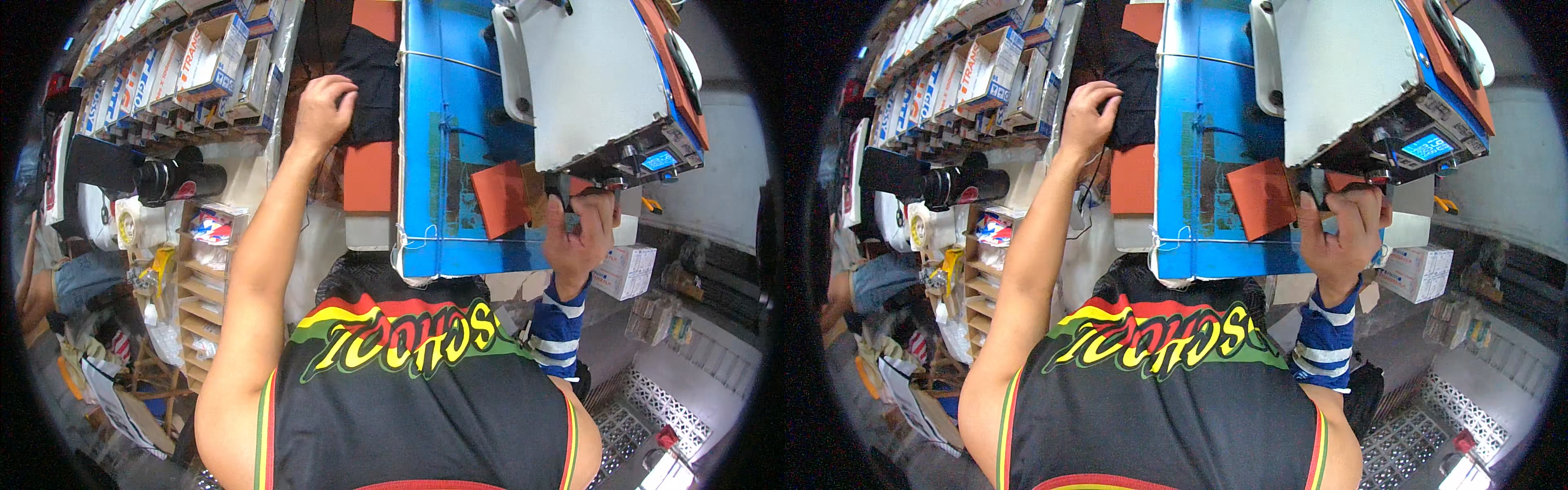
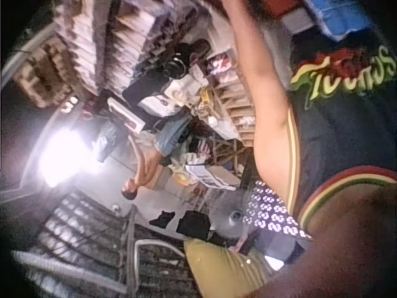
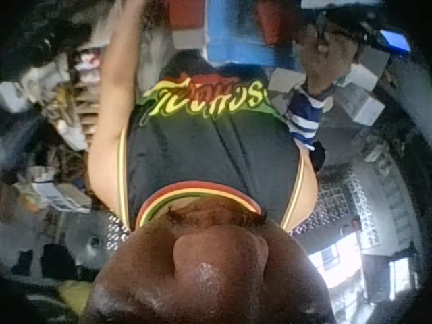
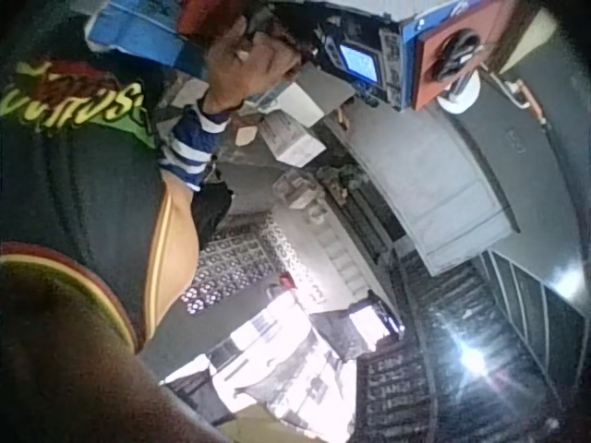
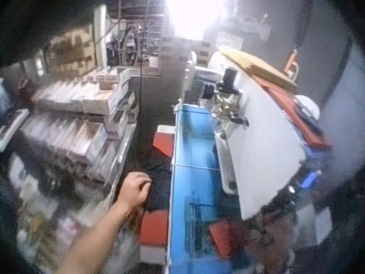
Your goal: The person repeatedly picks up black shirts, places them on a heat press, aligns and presses small fabric patches onto the chest area, then removes and stacks the shirts. The process is repeated for multiple shirts in a workshop setting.
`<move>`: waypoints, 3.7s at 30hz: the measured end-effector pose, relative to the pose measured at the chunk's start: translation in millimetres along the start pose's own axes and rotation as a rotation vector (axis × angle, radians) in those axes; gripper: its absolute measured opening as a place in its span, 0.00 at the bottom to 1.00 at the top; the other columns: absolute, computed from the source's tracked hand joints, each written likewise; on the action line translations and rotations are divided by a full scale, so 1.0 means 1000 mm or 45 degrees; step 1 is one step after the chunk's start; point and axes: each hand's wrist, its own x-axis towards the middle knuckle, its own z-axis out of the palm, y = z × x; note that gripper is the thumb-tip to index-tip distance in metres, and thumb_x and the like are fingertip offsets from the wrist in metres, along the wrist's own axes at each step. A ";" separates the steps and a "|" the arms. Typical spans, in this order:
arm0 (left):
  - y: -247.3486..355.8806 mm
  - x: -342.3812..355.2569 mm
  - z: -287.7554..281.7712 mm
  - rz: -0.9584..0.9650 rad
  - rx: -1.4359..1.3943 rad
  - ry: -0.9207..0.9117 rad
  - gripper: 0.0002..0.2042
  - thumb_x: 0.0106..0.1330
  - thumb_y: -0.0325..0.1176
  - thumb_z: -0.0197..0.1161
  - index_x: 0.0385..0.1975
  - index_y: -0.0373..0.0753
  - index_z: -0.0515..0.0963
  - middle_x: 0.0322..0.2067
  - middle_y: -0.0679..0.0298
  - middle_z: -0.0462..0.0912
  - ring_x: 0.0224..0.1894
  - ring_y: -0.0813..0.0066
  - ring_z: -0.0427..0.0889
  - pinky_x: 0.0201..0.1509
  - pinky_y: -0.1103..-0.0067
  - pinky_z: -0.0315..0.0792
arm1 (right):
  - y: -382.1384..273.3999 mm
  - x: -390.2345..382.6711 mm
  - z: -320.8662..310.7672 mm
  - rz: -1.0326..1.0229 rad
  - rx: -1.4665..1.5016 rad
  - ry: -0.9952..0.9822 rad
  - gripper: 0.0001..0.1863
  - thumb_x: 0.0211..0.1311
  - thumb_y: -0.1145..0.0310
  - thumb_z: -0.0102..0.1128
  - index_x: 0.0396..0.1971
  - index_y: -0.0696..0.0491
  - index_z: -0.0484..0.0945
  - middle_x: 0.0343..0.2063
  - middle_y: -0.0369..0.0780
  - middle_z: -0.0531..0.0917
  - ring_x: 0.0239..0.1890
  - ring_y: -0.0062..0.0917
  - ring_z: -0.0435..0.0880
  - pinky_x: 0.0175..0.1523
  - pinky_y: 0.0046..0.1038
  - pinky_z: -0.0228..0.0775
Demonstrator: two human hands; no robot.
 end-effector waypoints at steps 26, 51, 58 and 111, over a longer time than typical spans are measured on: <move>0.054 0.020 0.080 0.371 0.067 -0.376 0.11 0.62 0.38 0.75 0.42 0.44 0.90 0.49 0.67 0.89 0.60 0.63 0.81 0.68 0.61 0.69 | 0.193 -0.044 -0.046 0.318 -0.415 0.007 0.13 0.60 0.65 0.57 0.35 0.60 0.81 0.37 0.48 0.83 0.45 0.53 0.78 0.63 0.50 0.64; 0.069 0.040 0.083 0.268 0.144 -0.502 0.08 0.58 0.33 0.73 0.36 0.41 0.88 0.49 0.61 0.86 0.60 0.57 0.78 0.67 0.61 0.69 | 0.251 -0.060 -0.062 0.344 -0.460 0.033 0.17 0.60 0.65 0.57 0.38 0.66 0.81 0.38 0.52 0.84 0.44 0.54 0.79 0.57 0.49 0.69; 0.019 0.051 0.025 0.047 0.112 0.207 0.03 0.60 0.33 0.70 0.29 0.43 0.88 0.38 0.60 0.88 0.47 0.56 0.85 0.55 0.63 0.77 | 0.238 -0.057 -0.060 0.291 -0.411 0.063 0.18 0.62 0.62 0.62 0.39 0.65 0.83 0.40 0.53 0.85 0.47 0.54 0.79 0.57 0.49 0.69; 0.387 -0.510 0.055 -1.690 0.142 0.560 0.11 0.67 0.38 0.60 0.34 0.38 0.86 0.39 0.53 0.86 0.46 0.49 0.85 0.52 0.59 0.78 | -0.090 -0.082 0.007 -0.833 1.491 -0.719 0.06 0.68 0.80 0.61 0.43 0.60 0.82 0.41 0.48 0.85 0.44 0.41 0.84 0.54 0.39 0.76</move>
